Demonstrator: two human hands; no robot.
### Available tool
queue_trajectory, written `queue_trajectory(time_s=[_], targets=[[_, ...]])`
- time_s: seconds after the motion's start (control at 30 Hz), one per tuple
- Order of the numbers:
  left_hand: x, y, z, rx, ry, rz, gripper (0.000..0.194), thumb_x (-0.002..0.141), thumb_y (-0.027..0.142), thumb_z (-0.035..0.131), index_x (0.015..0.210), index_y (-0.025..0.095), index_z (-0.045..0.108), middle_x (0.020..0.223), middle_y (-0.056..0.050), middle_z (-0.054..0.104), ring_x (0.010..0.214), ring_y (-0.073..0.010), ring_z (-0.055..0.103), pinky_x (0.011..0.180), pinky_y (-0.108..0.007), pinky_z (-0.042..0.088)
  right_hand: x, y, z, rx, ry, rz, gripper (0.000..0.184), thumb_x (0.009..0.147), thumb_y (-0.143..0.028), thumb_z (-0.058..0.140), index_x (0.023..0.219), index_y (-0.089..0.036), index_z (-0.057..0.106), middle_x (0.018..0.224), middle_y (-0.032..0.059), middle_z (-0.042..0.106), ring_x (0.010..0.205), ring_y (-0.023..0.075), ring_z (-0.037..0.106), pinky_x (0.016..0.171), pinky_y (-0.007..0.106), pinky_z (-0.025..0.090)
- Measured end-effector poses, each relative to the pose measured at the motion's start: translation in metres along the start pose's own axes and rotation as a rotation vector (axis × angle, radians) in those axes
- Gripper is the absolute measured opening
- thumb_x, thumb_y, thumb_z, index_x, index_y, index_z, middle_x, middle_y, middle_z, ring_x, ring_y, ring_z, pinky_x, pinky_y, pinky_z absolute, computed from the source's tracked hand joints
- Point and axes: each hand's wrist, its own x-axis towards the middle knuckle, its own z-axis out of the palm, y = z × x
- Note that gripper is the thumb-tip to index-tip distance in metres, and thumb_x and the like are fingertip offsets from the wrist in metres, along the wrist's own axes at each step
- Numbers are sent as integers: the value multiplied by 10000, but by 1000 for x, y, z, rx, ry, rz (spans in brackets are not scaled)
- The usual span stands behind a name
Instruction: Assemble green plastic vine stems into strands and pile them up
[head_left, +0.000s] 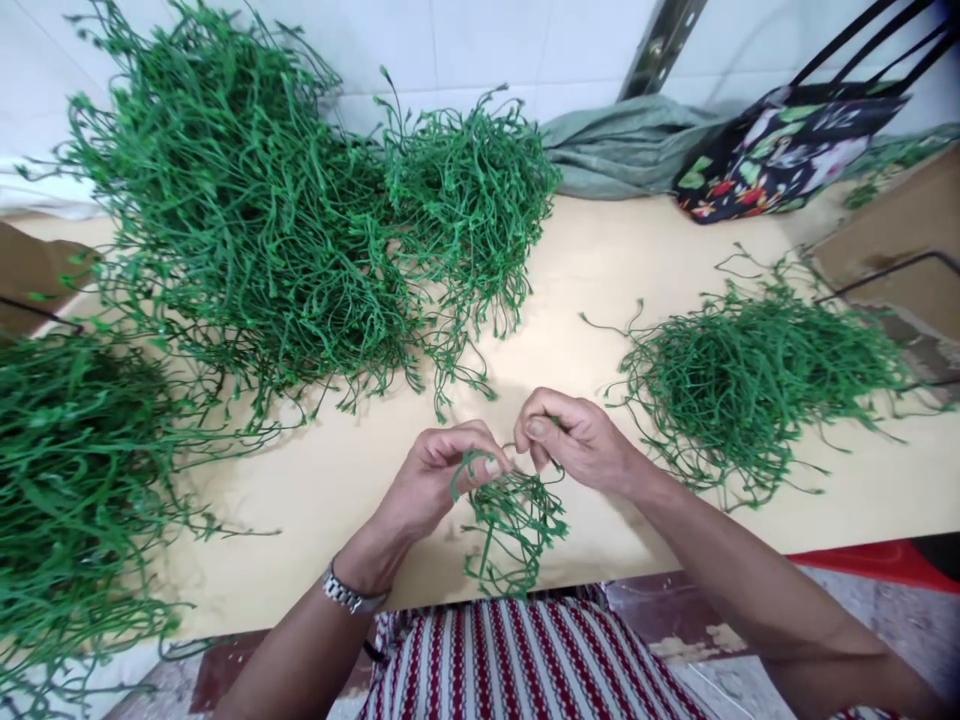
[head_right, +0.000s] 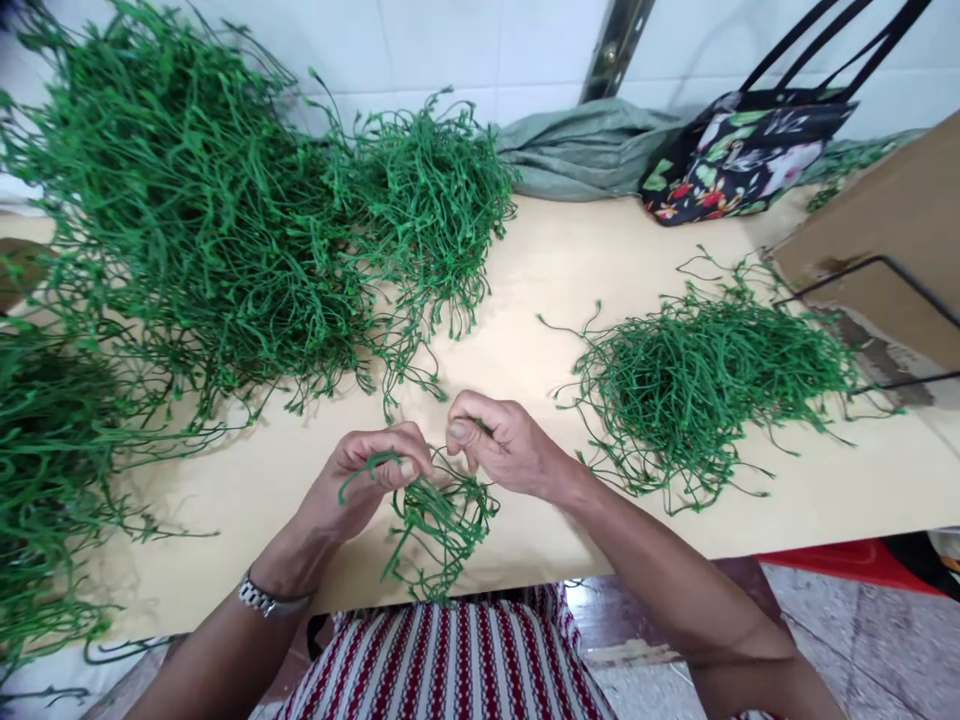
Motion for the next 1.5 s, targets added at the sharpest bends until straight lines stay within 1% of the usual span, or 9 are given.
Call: queue_trajectory(time_s=[0.1,0.2,0.3,0.4,0.67,0.83,0.97,1.2,1.5], targets=[[-1,0,3,-2,70,18,63,686,211,676,707,165,713,666,-17,581,654,-118,505,645,-248,376,1,5,10,23,42,23,261,898,-371,416,888,-144,544,633,-23,509,513,59,459,497,173,375],[-1,1,7,6,237,1,53,628,197,718,655,161,690,635,-2,585,621,-107,490,606,-232,382,0,7,19,-5,25,-13,263,864,-374,475,996,-161,554,773,6,551,659,82,506,606,201,406],[-1,1,11,29,387,-17,106,588,189,740,643,157,655,623,14,585,581,-92,469,561,-214,374,-2,7,25,-9,17,57,326,789,-361,586,1038,-163,515,658,-48,476,555,64,427,521,178,361],[-1,-1,14,15,445,-46,98,601,176,722,643,149,639,604,21,577,556,-78,460,547,-200,372,-3,6,29,-79,71,66,281,769,-307,607,987,-155,517,572,-81,386,494,54,362,469,165,324],[-5,-7,17,-84,418,-11,137,589,90,685,695,149,621,681,20,607,611,-74,512,584,-180,395,-5,9,31,-284,241,-247,105,815,-239,550,796,-141,581,664,13,570,550,82,483,513,193,389],[-6,-1,20,188,413,-30,55,648,106,610,685,145,595,658,14,575,606,-90,481,575,-196,380,-5,9,30,-354,199,-275,103,838,-219,502,779,-149,549,632,-3,545,534,84,470,511,198,377],[-6,4,22,317,349,-33,38,692,108,541,690,145,552,651,21,529,599,-89,456,559,-194,359,-5,5,24,-579,98,-364,122,875,-202,403,815,-149,495,682,19,544,573,104,470,516,214,366],[-5,3,20,272,258,-81,50,711,106,497,744,142,500,664,26,504,599,-81,439,546,-186,336,-8,-1,19,-1019,25,-451,200,908,-194,339,756,-143,458,656,30,510,543,121,459,454,231,304],[-5,0,15,297,202,-157,134,716,199,557,627,130,484,538,58,380,500,-56,299,467,-189,239,-14,7,24,-1037,105,-462,198,902,-158,356,753,-144,486,638,18,523,583,121,496,490,243,350]])
